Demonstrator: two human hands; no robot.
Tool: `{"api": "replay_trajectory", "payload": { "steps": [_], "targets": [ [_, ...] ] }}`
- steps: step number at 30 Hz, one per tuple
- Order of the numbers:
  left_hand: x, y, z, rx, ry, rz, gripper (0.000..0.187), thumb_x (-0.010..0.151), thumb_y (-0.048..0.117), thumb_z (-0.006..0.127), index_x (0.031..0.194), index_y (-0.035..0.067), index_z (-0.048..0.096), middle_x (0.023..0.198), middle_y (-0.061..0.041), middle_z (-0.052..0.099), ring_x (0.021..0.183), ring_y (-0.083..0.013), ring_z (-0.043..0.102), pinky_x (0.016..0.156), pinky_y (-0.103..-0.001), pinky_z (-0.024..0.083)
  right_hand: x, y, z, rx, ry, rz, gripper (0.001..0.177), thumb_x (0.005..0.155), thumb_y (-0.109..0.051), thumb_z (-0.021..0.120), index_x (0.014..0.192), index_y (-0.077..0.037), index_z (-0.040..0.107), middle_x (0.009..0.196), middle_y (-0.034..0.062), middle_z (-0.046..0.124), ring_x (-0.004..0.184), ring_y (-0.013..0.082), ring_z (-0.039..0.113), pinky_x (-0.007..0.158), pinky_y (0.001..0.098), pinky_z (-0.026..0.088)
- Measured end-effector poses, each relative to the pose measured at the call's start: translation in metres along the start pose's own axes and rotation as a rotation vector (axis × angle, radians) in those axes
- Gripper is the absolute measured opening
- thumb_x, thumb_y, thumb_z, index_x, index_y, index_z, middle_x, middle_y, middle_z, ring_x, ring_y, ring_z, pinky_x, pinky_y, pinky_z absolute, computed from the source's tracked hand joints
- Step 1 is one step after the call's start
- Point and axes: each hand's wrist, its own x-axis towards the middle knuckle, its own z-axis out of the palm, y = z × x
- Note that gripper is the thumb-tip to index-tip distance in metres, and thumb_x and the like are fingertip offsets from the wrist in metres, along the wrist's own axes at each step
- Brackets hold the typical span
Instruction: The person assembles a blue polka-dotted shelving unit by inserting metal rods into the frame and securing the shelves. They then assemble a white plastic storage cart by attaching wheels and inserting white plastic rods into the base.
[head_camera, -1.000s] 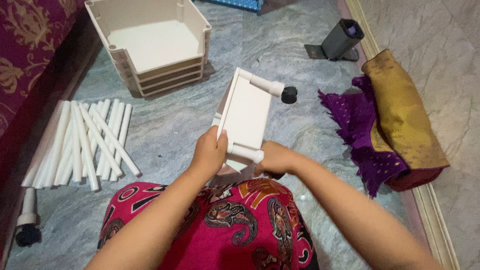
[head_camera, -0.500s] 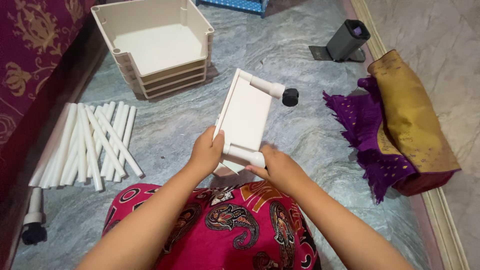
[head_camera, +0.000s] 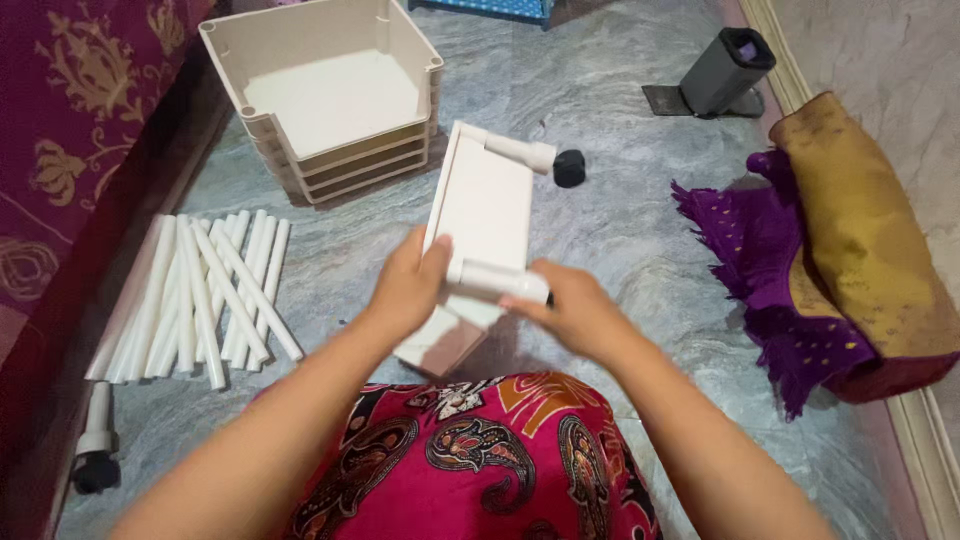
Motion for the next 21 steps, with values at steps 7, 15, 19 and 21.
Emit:
{"api": "replay_trajectory", "payload": {
  "steps": [7,15,19,21],
  "targets": [
    [0.041,0.022,-0.021,-0.225,-0.188,-0.113,0.046,0.104,0.047,0.047,0.12,0.005,0.057,0.101,-0.011,0.066,0.09,-0.0203,0.065,0.078,-0.039,0.055,0.03,0.006,-0.023,0.192,0.204,0.196,0.041,0.085,-0.044,0.076,0.095,-0.005,0.073,0.064,0.006,0.067,0.055,0.0125,0.061,0.052,0.0305,0.047],
    [-0.013,-0.007,-0.034,0.054,-0.291,0.196,0.038,0.094,0.037,0.067,0.117,0.007,0.067,0.111,-0.008,0.073,0.106,-0.0203,0.069,0.094,-0.038,0.053,0.064,0.032,-0.043,0.53,0.262,0.176,0.044,0.092,-0.046,0.073,0.087,-0.003,0.071,0.066,-0.0011,0.059,0.053,0.0069,0.048,0.045,0.0269,0.037],
    [-0.048,-0.007,-0.029,0.329,-0.304,0.118,0.046,0.078,0.033,0.082,0.112,0.005,0.067,0.102,-0.014,0.072,0.096,-0.0264,0.069,0.085,-0.04,0.054,0.085,0.035,-0.055,0.737,0.215,0.355,0.044,0.09,-0.047,0.072,0.081,-0.005,0.068,0.061,0.0003,0.054,0.044,0.0084,0.042,0.036,0.0269,0.027],
    [-0.055,-0.011,-0.025,0.413,-0.312,0.042,0.046,0.079,0.032,0.079,0.113,0.006,0.065,0.102,-0.016,0.069,0.09,-0.0308,0.069,0.08,-0.042,0.054,0.092,0.038,-0.053,0.761,0.206,0.362,0.044,0.09,-0.047,0.072,0.078,-0.005,0.067,0.059,0.001,0.053,0.043,0.0089,0.042,0.035,0.0268,0.025]
  ]
}}
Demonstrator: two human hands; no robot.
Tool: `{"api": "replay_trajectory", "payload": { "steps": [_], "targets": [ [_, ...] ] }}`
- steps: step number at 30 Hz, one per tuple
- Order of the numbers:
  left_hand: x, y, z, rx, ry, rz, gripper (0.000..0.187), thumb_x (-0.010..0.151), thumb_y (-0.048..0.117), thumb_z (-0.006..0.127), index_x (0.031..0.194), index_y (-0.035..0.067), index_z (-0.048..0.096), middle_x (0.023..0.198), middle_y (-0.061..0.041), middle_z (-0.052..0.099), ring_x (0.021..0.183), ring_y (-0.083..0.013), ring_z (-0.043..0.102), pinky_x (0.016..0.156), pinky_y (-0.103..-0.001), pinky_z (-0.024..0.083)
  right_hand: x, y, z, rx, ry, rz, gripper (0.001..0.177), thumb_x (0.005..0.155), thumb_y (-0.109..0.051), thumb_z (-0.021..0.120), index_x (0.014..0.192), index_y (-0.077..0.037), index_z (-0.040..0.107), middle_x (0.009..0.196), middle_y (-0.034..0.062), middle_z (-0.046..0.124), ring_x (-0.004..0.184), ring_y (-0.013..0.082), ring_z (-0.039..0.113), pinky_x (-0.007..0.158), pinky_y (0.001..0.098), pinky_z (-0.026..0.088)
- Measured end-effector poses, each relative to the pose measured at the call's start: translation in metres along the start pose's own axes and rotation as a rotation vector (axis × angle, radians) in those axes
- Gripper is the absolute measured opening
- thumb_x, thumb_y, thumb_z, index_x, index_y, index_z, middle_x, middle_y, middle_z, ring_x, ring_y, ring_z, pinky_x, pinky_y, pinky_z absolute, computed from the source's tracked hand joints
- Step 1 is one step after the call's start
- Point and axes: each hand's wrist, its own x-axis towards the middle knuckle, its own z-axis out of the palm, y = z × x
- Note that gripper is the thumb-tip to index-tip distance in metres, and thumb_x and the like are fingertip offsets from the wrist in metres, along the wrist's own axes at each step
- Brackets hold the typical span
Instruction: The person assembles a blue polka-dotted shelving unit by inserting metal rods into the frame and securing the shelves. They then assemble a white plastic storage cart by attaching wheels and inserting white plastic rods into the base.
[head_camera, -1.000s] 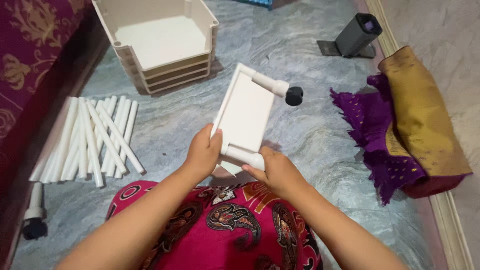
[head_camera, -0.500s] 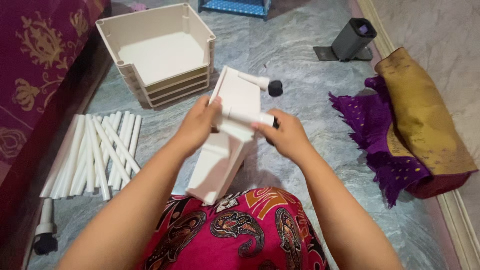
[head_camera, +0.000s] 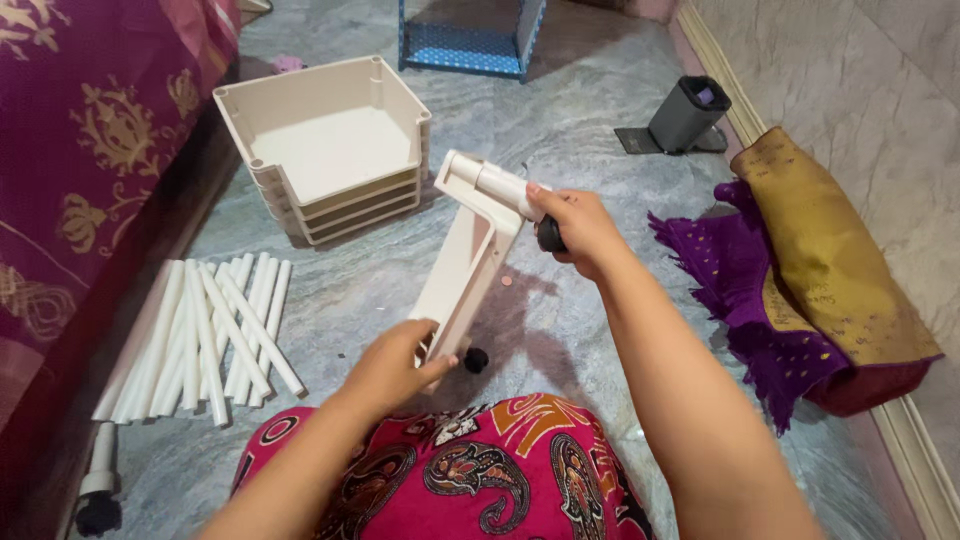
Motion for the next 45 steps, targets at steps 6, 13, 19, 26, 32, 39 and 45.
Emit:
{"api": "replay_trajectory", "payload": {
  "steps": [6,13,19,26,32,39,45],
  "targets": [
    [0.008,-0.013,0.023,0.01,0.194,0.241,0.023,0.089,0.016,0.067,0.089,-0.003,0.055,0.087,-0.023,0.058,0.083,-0.0425,0.059,0.075,-0.048,0.049,0.013,0.024,-0.001,0.122,-0.008,-0.023,0.039,0.093,-0.04,0.07,0.094,-0.001,0.065,0.071,0.007,0.059,0.049,0.0125,0.051,0.037,0.027,0.032],
    [0.013,0.007,0.033,-0.11,0.326,0.272,0.018,0.089,0.013,0.063,0.092,-0.002,0.053,0.087,-0.023,0.057,0.081,-0.0431,0.058,0.072,-0.048,0.048,-0.031,0.05,0.02,0.23,0.299,0.017,0.073,0.088,-0.03,0.066,0.147,-0.012,0.027,0.116,0.0172,0.061,0.079,0.0236,0.07,0.056,0.0351,0.062],
    [0.034,0.008,0.046,-0.074,0.395,0.238,0.021,0.087,0.012,0.067,0.086,-0.003,0.052,0.084,-0.025,0.057,0.082,-0.0458,0.057,0.073,-0.051,0.046,-0.079,0.11,0.077,-0.118,0.181,-0.143,0.072,0.095,-0.022,0.068,0.155,-0.011,0.029,0.142,0.0144,0.058,0.102,0.0239,0.067,0.08,0.0358,0.056],
    [0.067,0.012,0.057,-0.131,0.404,0.144,0.024,0.087,0.016,0.068,0.085,-0.003,0.054,0.082,-0.024,0.059,0.077,-0.0437,0.058,0.069,-0.051,0.046,-0.069,0.12,0.093,-0.063,0.038,-0.164,0.062,0.101,-0.017,0.055,0.16,-0.022,0.037,0.144,0.0168,0.06,0.111,0.0277,0.063,0.094,0.0362,0.053],
    [0.089,0.005,0.067,-0.152,0.331,0.057,0.025,0.089,0.02,0.066,0.086,-0.003,0.056,0.083,-0.024,0.06,0.076,-0.0411,0.059,0.07,-0.049,0.047,-0.05,0.141,0.09,-0.189,0.08,-0.368,0.056,0.104,-0.011,0.05,0.158,-0.02,0.04,0.156,0.0176,0.048,0.144,0.0287,0.045,0.117,0.0362,0.034],
    [0.104,-0.015,0.085,-0.091,0.366,0.099,0.022,0.089,0.018,0.066,0.091,-0.003,0.06,0.095,-0.027,0.064,0.093,-0.046,0.06,0.081,-0.053,0.047,-0.036,0.164,0.091,-0.154,0.056,-0.313,0.055,0.103,-0.007,0.046,0.156,-0.02,0.041,0.16,0.0145,0.048,0.145,0.0274,0.046,0.118,0.0346,0.033],
    [0.111,-0.027,0.095,-0.038,0.306,0.006,0.022,0.092,0.02,0.064,0.095,-0.002,0.062,0.099,-0.028,0.064,0.097,-0.0478,0.061,0.085,-0.054,0.048,-0.03,0.186,0.096,-0.127,0.056,-0.309,0.059,0.1,0.0,0.044,0.156,-0.017,0.042,0.16,0.0159,0.045,0.149,0.0281,0.042,0.12,0.0347,0.031]
  ]
}}
